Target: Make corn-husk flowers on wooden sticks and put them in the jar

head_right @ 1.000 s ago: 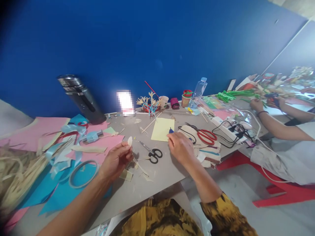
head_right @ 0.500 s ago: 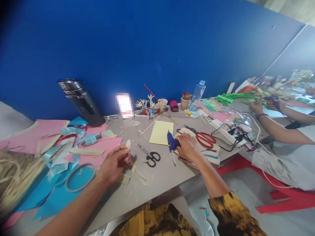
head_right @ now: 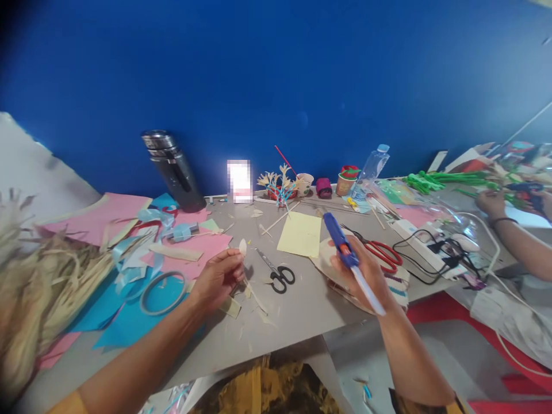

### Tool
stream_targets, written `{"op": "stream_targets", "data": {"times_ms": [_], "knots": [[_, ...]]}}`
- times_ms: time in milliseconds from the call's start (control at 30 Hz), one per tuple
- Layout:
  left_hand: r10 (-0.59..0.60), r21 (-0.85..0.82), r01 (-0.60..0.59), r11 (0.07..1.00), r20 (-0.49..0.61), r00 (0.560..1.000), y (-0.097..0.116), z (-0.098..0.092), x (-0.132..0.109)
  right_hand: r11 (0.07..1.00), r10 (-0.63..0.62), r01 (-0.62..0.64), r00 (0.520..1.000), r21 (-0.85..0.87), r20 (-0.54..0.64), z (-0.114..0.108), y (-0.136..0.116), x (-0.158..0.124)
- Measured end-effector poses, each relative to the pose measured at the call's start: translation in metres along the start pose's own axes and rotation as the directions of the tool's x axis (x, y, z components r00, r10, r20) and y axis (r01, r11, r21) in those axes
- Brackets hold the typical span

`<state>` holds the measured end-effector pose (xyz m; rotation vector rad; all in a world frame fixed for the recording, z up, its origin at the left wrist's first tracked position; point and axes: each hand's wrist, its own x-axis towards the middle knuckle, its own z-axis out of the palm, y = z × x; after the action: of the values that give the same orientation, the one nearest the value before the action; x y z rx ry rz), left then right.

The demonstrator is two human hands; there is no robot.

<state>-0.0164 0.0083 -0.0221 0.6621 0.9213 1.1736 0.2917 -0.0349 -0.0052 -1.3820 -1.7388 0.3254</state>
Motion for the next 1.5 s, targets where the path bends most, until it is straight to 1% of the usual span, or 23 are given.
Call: {"op": "stream_targets", "data": {"times_ms": [33, 67, 100, 200, 267, 333, 400, 467, 567, 800, 900, 1033, 1167, 1300, 1433, 1500], "knots": [[-0.001, -0.008, 0.001, 1.0, -0.004, 1.0, 0.0, 0.0, 0.0, 1.0, -0.02, 0.019, 0.999, 0.013, 0.049, 0.001, -0.011, -0.001], [-0.003, -0.014, 0.003, 1.0, -0.012, 1.0, -0.001, 0.001, 0.0, 0.997, -0.066, 0.063, 0.994, 0.039, 0.083, 0.005, -0.022, -0.001], [-0.004, -0.018, 0.004, 1.0, -0.021, 1.0, -0.001, 0.001, -0.001, 0.992, -0.12, 0.111, 0.978, 0.059, 0.17, 0.011, -0.032, -0.001], [-0.017, -0.012, 0.017, 1.0, -0.037, 0.999, -0.002, 0.001, -0.001, 0.964, -0.263, 0.265, 0.915, 0.039, 0.307, 0.033, -0.049, 0.002], [-0.032, 0.003, 0.032, 0.999, -0.029, 0.999, -0.003, 0.0, 0.0, 0.94, -0.319, 0.342, 0.879, -0.002, 0.354, 0.047, -0.052, 0.006], [-0.037, 0.015, 0.038, 0.999, -0.029, 0.999, -0.004, 0.0, 0.0, 0.917, -0.356, 0.398, 0.85, -0.03, 0.388, 0.055, -0.051, 0.009], [-0.031, 0.021, 0.032, 0.999, -0.04, 0.999, -0.004, 0.0, 0.0, 0.899, -0.383, 0.436, 0.832, -0.046, 0.401, 0.058, -0.049, 0.011], [-0.024, 0.026, 0.025, 0.999, -0.047, 0.999, -0.003, 0.001, 0.0, 0.885, -0.403, 0.462, 0.828, -0.065, 0.39, 0.059, -0.047, 0.013], [-0.032, 0.049, 0.034, 0.998, -0.053, 0.998, -0.003, 0.003, -0.001, 0.874, -0.412, 0.475, 0.835, -0.099, 0.364, 0.062, -0.043, 0.014], [-0.073, 0.109, 0.078, 0.991, -0.05, 0.996, -0.002, 0.004, -0.003, 0.882, -0.392, 0.459, 0.839, -0.106, 0.377, 0.07, -0.031, 0.014], [-0.095, 0.115, 0.101, 0.988, -0.055, 0.994, -0.002, 0.005, -0.003, 0.881, -0.381, 0.458, 0.834, -0.117, 0.398, 0.069, -0.031, 0.014], [-0.084, 0.102, 0.088, 0.991, -0.041, 0.996, -0.003, 0.004, -0.003, 0.876, -0.392, 0.468, 0.831, -0.114, 0.395, 0.067, -0.034, 0.014], [-0.089, 0.088, 0.092, 0.992, -0.037, 0.995, -0.003, 0.005, -0.003, 0.885, -0.378, 0.453, 0.833, -0.107, 0.405, 0.066, -0.035, 0.015], [-0.1, 0.083, 0.102, 0.991, -0.029, 0.995, -0.002, 0.006, -0.004, 0.889, -0.391, 0.451, 0.839, -0.083, 0.378, 0.066, -0.033, 0.015], [-0.1, 0.067, 0.101, 0.993, -0.025, 0.995, -0.002, 0.007, -0.004, 0.904, -0.328, 0.413, 0.837, -0.112, 0.438, 0.064, -0.034, 0.015], [-0.1, 0.064, 0.1, 0.993, -0.014, 0.995, -0.002, 0.007, -0.004, 0.906, -0.315, 0.406, 0.836, -0.121, 0.451, 0.063, -0.036, 0.015]]}}
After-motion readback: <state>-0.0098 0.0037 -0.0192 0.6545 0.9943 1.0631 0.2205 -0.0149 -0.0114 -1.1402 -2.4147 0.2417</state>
